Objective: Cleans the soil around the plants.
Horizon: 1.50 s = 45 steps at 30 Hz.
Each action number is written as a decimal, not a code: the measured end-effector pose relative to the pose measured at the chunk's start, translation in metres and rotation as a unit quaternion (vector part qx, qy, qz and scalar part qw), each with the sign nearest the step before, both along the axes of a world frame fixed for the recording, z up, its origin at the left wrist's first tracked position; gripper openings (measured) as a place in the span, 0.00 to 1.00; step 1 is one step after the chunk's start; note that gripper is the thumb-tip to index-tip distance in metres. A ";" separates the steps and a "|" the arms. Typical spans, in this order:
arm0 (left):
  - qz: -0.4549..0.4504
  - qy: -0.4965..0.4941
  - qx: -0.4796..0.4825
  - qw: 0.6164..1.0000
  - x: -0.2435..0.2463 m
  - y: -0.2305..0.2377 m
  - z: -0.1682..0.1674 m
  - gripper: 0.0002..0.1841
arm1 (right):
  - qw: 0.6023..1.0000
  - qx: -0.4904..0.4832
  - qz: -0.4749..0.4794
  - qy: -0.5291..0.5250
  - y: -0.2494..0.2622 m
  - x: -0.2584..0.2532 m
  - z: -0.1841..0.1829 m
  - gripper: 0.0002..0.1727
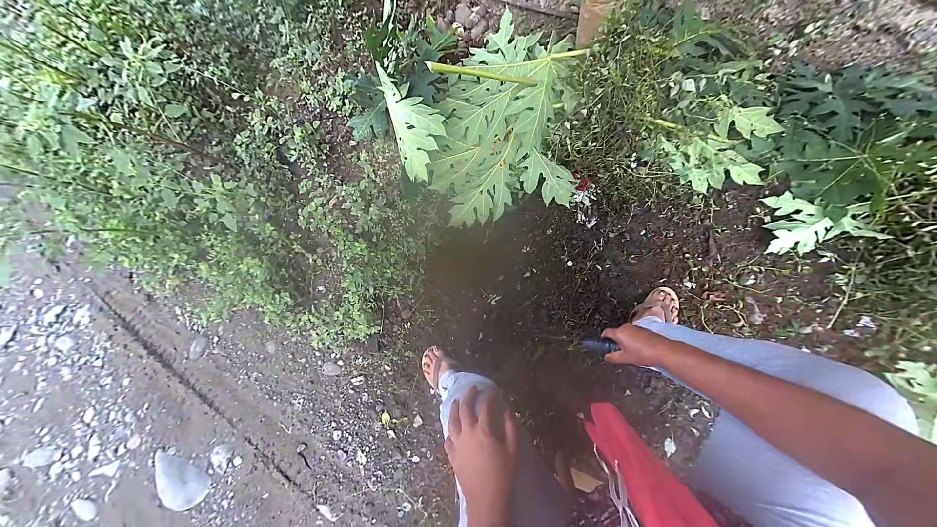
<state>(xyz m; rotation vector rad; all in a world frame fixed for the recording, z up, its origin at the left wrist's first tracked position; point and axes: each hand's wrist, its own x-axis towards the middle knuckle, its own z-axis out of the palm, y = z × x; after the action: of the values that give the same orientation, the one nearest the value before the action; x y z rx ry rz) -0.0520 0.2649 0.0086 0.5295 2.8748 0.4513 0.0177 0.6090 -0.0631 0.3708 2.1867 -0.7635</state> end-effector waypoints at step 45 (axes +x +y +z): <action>0.068 -0.023 0.008 0.997 -0.005 -0.048 0.012 0.18 | 0.934 -0.045 -0.335 -0.112 -0.055 0.063 -0.012 0.30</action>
<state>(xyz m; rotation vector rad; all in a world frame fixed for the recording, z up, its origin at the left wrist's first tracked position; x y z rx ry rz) -0.0567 0.2172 0.0208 0.3238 2.8769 0.5005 0.0805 0.5542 -0.0747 1.1319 1.7941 -1.1139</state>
